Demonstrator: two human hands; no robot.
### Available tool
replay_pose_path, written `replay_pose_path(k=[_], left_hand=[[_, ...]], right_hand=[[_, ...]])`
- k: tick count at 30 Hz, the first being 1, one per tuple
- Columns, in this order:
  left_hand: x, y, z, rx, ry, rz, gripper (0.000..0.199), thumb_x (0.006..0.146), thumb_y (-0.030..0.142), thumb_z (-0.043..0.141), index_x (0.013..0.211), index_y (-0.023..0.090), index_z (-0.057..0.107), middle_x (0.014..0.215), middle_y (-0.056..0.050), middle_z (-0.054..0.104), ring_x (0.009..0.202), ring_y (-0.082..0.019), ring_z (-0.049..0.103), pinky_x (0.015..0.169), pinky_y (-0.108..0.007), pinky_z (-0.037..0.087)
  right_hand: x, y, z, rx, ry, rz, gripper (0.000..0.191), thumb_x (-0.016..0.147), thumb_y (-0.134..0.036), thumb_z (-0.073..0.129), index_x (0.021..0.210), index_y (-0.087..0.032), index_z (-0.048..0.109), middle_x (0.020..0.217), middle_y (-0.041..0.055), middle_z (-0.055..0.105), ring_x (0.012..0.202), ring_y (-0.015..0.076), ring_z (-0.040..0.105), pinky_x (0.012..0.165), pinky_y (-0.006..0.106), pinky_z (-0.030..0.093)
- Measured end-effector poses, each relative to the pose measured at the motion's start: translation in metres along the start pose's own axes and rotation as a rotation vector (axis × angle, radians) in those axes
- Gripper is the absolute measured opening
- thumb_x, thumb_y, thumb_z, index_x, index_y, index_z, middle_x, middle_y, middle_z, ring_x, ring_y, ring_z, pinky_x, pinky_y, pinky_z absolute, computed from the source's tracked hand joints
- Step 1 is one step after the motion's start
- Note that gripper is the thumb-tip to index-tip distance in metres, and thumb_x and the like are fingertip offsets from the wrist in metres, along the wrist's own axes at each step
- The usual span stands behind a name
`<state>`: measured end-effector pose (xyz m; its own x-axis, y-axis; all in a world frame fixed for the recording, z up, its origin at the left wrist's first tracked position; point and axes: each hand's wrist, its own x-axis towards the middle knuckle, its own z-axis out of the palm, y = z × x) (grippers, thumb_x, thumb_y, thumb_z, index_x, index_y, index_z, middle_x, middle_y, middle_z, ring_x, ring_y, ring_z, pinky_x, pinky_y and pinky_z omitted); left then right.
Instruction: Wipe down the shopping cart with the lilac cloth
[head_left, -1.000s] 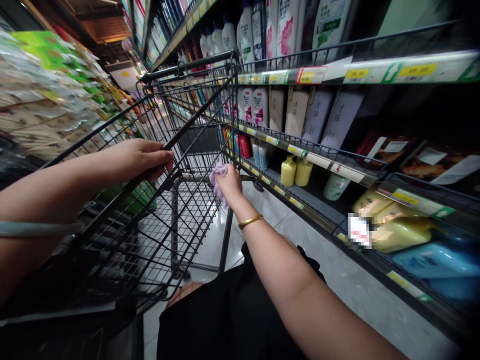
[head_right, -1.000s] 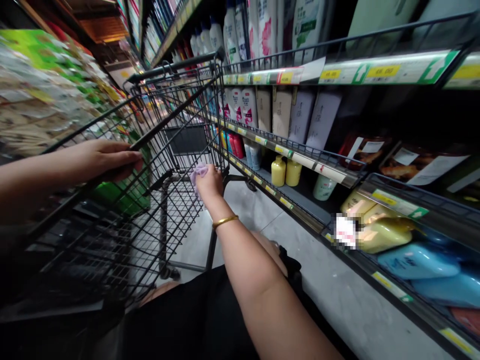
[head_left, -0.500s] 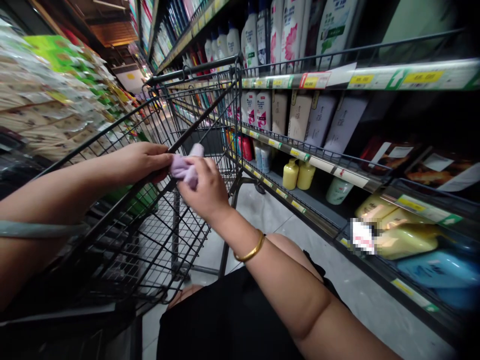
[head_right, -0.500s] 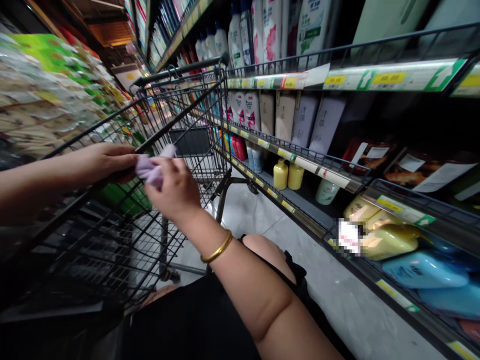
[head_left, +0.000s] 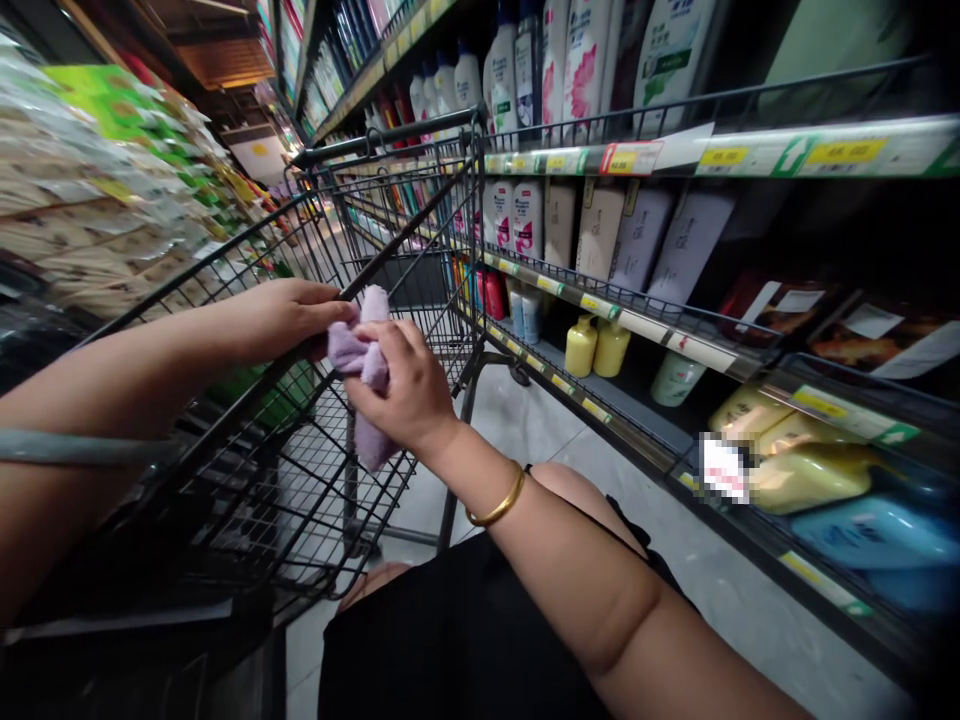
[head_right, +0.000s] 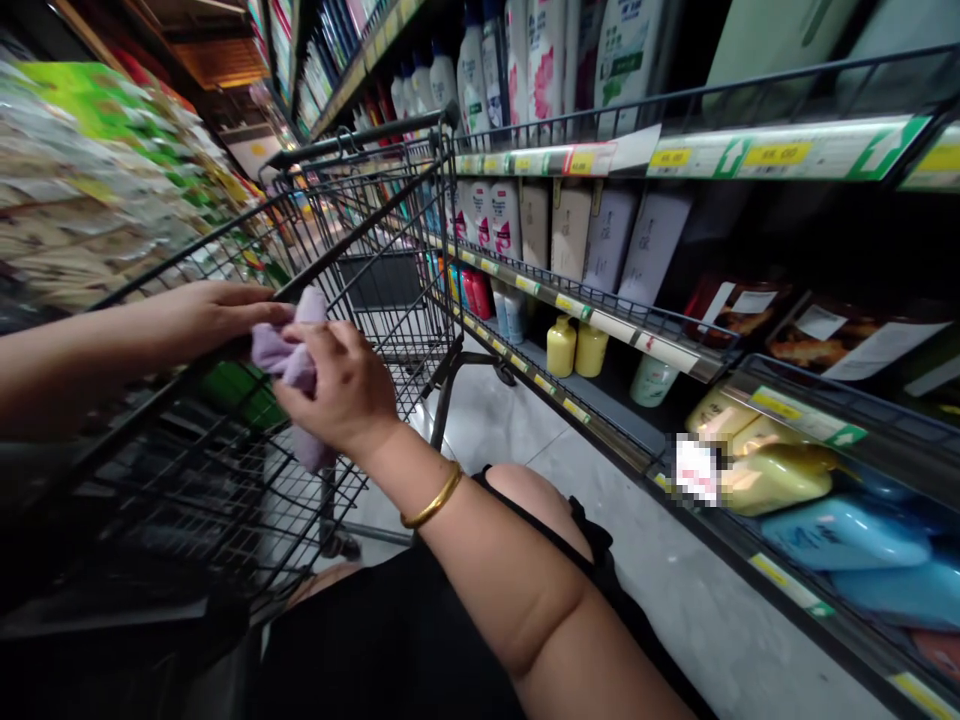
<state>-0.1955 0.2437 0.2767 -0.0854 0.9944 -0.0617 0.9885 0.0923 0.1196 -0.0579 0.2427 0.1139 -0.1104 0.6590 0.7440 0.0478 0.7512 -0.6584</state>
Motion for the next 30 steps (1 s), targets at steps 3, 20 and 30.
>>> replay_pose_path(k=[3,20,30], left_hand=[[0.001,-0.004,0.001,-0.068,-0.112,0.033,0.046,0.087,0.058,0.044,0.082,0.017,0.066,0.061,-0.003,0.059,0.053,-0.015,0.048,0.051,-0.028,0.038],[0.006,-0.001,0.002,-0.321,-0.166,-0.02,0.037,0.097,0.045,0.045,0.077,0.019,0.061,0.056,-0.002,0.056,0.048,-0.013,0.045,0.048,-0.024,0.035],[0.026,-0.001,0.009,-0.368,-0.098,0.006,0.036,0.101,0.042,0.044,0.079,0.019,0.06,0.059,-0.001,0.055,0.05,-0.012,0.049,0.049,-0.022,0.039]], right_hand=[[-0.008,0.023,0.001,-0.082,-0.011,0.395,0.041,0.088,-0.03,0.069,0.127,-0.024,0.06,0.125,0.0112,0.068,0.112,0.0261,0.067,0.101,0.042,0.059],[-0.004,0.026,-0.004,0.048,0.009,0.495,0.032,0.083,-0.017,0.068,0.114,-0.024,0.069,0.121,0.005,0.071,0.113,0.022,0.068,0.105,0.037,0.057],[-0.009,0.025,0.004,-0.061,-0.023,0.521,0.029,0.084,-0.025,0.069,0.113,-0.024,0.065,0.124,0.0081,0.062,0.106,0.0234,0.067,0.098,0.039,0.057]])
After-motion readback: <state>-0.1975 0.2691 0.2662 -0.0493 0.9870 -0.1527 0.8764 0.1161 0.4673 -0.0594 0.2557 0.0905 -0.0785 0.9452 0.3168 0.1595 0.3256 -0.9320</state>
